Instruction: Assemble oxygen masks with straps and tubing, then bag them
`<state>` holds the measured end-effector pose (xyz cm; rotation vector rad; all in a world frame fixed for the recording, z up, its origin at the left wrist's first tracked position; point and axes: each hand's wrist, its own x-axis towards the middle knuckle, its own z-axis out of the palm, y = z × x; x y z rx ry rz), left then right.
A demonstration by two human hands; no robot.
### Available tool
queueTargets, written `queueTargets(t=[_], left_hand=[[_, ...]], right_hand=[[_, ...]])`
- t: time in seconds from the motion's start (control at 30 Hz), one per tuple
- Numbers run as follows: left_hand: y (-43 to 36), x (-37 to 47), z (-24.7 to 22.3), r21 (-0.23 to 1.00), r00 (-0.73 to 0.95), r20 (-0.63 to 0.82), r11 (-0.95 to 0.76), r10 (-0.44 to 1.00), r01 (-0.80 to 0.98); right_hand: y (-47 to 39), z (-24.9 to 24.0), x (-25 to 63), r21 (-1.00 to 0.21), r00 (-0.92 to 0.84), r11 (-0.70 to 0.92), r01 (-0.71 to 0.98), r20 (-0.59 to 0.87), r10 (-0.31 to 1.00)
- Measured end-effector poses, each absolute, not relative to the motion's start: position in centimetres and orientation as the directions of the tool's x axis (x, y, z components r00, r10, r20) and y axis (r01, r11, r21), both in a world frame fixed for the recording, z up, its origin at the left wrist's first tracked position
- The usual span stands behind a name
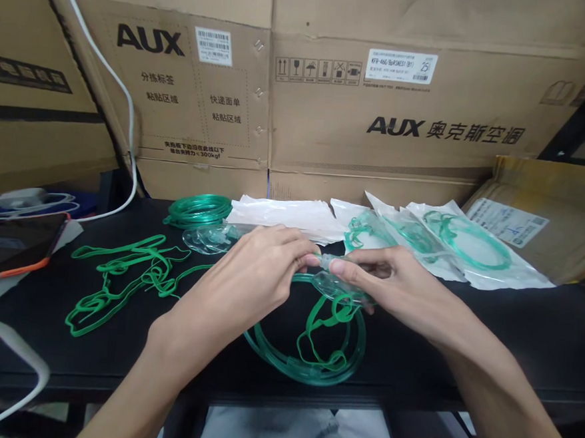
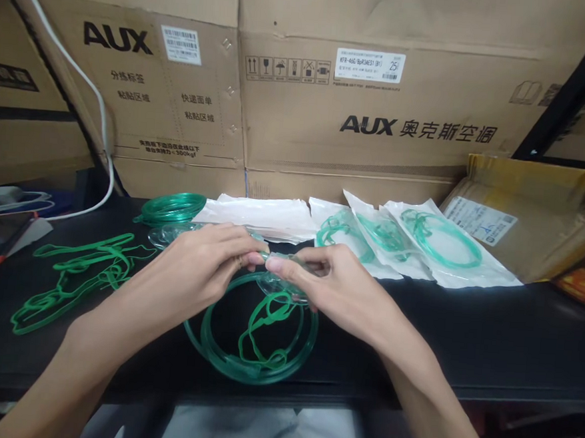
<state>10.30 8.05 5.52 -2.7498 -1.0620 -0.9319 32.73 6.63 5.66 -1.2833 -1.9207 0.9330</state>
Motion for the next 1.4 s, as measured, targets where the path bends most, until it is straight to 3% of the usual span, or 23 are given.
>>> queueTargets(t=[0.3, 0.57, 0.83, 1.03, 1.4], left_hand=[[8.2, 10.4, 5.6, 0.212, 0.551, 0.55, -0.743, 0.627, 0.635], [8.0, 10.7, 5.0, 0.127, 0.586, 0.532, -0.742, 0.611, 0.659], [8.1, 11.0, 5.0, 0.086, 0.597, 0.564, -0.76, 0.57, 0.645], [8.2, 11.1, 4.8, 0.083, 0.588, 0.567, -0.751, 0.576, 0.656], [7.9, 10.9, 5.3, 0.183, 0.526, 0.578, -0.727, 0.624, 0.662]], right_hand=[[6.4, 6.3, 34.2, -0.687, -0.411, 0.422, 0.592, 0.193, 0.891], [5.3, 6.1, 33.2, -0.459, -0.234, 0.376, 0.805, 0.336, 0.912], [5.0, 6.7, 33.2, -0.511, -0.295, 0.433, 0.743, 0.33, 0.897], [5.3, 6.4, 33.1, -0.465, -0.306, 0.474, 0.748, 0.392, 0.868], [6.2, 5.9, 33.1, -0.431, -0.327, 0.544, 0.72, 0.481, 0.814]])
